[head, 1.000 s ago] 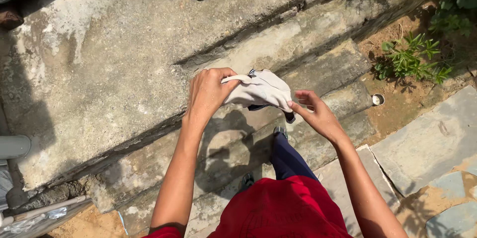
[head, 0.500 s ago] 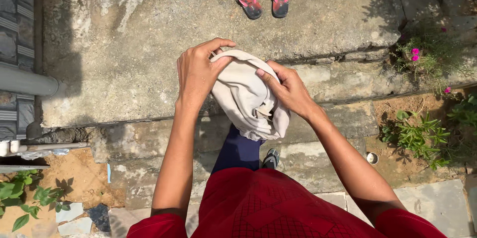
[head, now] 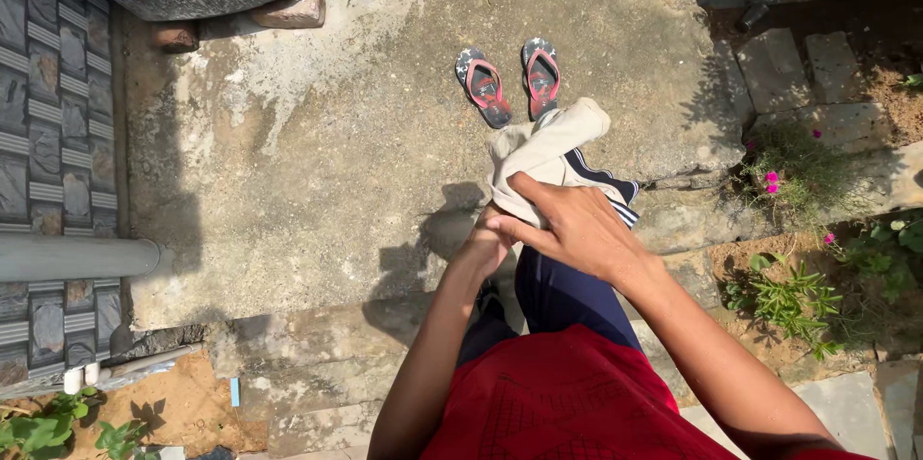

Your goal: The person picks up a white cloth from a sewing machine table, carries it to an outdoor sink, and washes it by hand with water and soap.

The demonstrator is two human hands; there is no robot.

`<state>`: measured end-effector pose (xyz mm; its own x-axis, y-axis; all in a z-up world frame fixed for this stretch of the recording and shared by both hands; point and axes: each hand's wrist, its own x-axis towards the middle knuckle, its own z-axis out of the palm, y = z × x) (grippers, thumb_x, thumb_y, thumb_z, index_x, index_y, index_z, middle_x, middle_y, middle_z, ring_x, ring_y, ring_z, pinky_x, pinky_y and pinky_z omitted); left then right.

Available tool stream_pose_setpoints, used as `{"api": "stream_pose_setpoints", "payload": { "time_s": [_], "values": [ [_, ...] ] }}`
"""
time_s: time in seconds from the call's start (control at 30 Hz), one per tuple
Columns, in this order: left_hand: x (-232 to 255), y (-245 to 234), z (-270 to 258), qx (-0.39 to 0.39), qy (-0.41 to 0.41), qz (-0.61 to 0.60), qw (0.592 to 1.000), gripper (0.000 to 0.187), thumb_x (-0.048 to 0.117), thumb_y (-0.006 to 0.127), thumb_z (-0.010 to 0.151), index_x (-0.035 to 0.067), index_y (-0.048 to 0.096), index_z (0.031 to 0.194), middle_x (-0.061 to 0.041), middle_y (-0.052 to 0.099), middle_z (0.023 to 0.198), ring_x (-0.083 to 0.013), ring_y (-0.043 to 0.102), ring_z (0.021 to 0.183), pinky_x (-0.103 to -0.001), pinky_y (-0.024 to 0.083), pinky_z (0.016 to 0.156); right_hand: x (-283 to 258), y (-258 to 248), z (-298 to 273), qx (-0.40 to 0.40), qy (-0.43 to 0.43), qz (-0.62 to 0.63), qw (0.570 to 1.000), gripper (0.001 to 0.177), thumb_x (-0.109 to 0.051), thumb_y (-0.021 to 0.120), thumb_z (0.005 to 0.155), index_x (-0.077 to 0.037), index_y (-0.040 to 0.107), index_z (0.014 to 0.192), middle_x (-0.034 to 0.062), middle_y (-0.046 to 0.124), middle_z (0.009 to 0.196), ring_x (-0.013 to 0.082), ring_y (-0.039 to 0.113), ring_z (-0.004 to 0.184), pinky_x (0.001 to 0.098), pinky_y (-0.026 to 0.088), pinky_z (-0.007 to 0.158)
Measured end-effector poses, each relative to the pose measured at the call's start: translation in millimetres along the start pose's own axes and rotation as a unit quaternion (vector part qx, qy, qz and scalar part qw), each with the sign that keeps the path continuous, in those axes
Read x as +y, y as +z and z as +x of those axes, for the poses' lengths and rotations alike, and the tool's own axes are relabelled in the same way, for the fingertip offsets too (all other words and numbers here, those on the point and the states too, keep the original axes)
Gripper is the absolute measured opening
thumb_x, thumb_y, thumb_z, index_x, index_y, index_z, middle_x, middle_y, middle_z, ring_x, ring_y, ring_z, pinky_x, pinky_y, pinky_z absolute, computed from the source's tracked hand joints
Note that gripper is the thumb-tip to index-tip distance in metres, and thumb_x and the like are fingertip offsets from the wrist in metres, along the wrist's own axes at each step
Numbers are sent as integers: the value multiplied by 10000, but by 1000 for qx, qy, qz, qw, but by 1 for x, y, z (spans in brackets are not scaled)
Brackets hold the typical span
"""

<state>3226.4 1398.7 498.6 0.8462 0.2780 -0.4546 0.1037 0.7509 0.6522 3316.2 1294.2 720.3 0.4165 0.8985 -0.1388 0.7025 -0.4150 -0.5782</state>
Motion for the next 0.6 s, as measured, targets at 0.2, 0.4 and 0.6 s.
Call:
{"api": "stream_pose_setpoints", "payload": {
  "time_s": [0.2,0.4,0.6],
  "values": [
    [45,15,67,-97,56,-251,962,580,448,363,1061,58,468,1477,-109,601,1405,-251,605,1255,-398,518,1052,52,-10,57,106,-126,65,984,393,-419,637,967,-78,704,1152,146,686,941,321,673,768,412,522,652],
    [101,105,100,-90,5,-267,959,611,482,369,1043,42,519,1440,-92,614,1428,-209,614,1311,-382,489,1123,77,-86,124,76,55,142,985,293,-364,677,947,-90,726,1038,76,702,894,227,676,711,363,527,675],
    [193,156,82,-132,-18,-306,943,671,608,372,1017,92,541,1412,-84,647,1347,-234,637,1223,-432,496,1064,70,-186,172,103,-157,140,972,212,-265,658,985,-101,740,1093,65,732,1060,254,640,1030,405,439,959]
  ]
}}
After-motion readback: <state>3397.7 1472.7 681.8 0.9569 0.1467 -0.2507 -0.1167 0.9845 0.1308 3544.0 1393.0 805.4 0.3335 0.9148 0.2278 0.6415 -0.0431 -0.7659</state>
